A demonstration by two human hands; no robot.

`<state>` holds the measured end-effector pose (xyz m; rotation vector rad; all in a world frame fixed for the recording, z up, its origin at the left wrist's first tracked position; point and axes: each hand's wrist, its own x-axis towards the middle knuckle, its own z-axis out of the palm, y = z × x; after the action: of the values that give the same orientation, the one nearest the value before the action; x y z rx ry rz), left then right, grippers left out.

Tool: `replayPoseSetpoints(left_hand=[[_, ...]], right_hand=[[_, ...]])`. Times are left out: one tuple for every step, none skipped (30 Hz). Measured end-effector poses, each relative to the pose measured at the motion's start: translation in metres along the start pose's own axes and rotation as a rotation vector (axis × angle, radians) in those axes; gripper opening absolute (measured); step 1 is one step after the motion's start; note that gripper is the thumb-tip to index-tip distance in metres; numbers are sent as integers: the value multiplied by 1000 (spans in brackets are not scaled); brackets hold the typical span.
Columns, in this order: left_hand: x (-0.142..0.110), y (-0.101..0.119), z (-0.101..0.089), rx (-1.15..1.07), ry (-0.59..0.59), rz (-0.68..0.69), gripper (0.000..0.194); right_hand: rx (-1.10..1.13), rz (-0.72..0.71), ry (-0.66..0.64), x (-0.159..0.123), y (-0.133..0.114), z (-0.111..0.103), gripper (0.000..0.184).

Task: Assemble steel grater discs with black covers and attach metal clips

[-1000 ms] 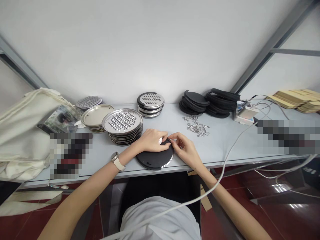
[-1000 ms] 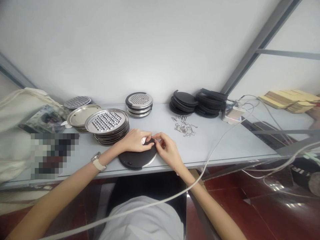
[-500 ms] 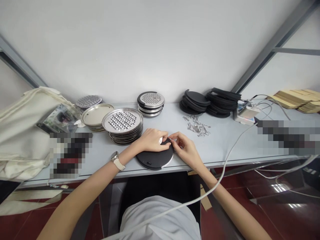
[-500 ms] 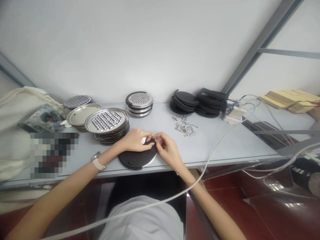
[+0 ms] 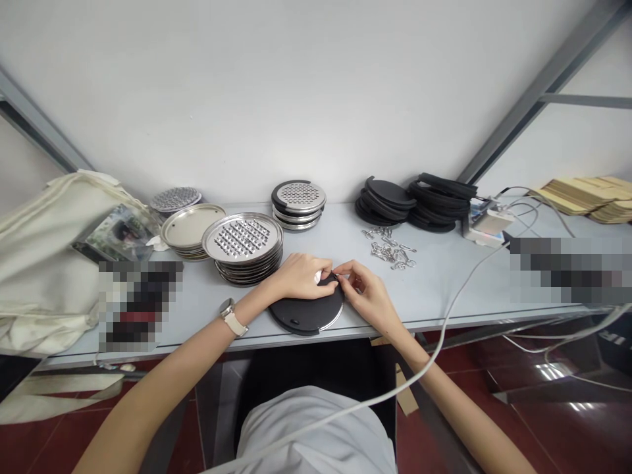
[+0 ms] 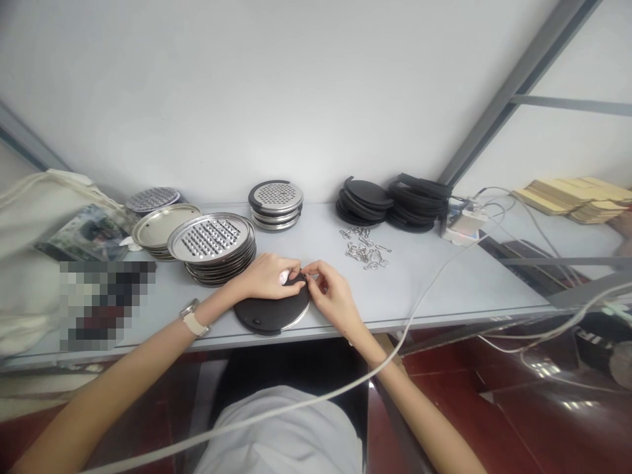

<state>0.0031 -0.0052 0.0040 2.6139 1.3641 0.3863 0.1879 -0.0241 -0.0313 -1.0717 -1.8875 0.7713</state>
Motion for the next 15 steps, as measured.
replayPoseSetpoints(left_hand=[[0, 0, 0, 2, -2, -1, 24], [0, 0, 0, 4, -3, -1, 24], [0, 0, 0, 6, -2, 0, 24], [0, -1, 0, 7, -2, 1, 24], [0, -1, 1, 8, 0, 1, 24], [0, -1, 1, 9, 2, 2, 24], [0, -1, 1, 8, 5, 4, 24], [0, -1, 1, 8, 7, 6, 23], [0, -1, 1, 7, 8, 9, 23], [0, -1, 1, 7, 10, 11, 23], [0, -1, 1, 7, 10, 11, 23], [0, -1, 1, 7, 9, 9, 23], [-1, -1, 1, 7, 7, 6, 24], [-1, -1, 0, 7, 3, 3, 24], [-1, -1, 0, 6, 1, 1, 24]], right_hand=[[-1, 0, 2, 0, 0, 0, 15], [-3, 0, 3, 0, 0, 0, 15], [-5, 1, 5, 0, 0, 0, 15], [-8, 3, 5, 0, 0, 0, 15], [-10, 4, 7, 0, 1, 0, 15], [-11, 5, 6, 0, 1, 0, 15], [-11, 5, 6, 0, 1, 0, 15], [-9, 6, 4, 0, 1, 0, 15], [-7, 6, 4, 0, 1, 0, 15], [-6, 7, 3, 0, 1, 0, 15], [-5, 7, 2, 0, 1, 0, 15], [-5, 5, 3, 0, 0, 0, 15], [-5, 3, 4, 0, 0, 0, 14], [-6, 1, 5, 0, 0, 0, 14], [-7, -1, 5, 0, 0, 0, 15]])
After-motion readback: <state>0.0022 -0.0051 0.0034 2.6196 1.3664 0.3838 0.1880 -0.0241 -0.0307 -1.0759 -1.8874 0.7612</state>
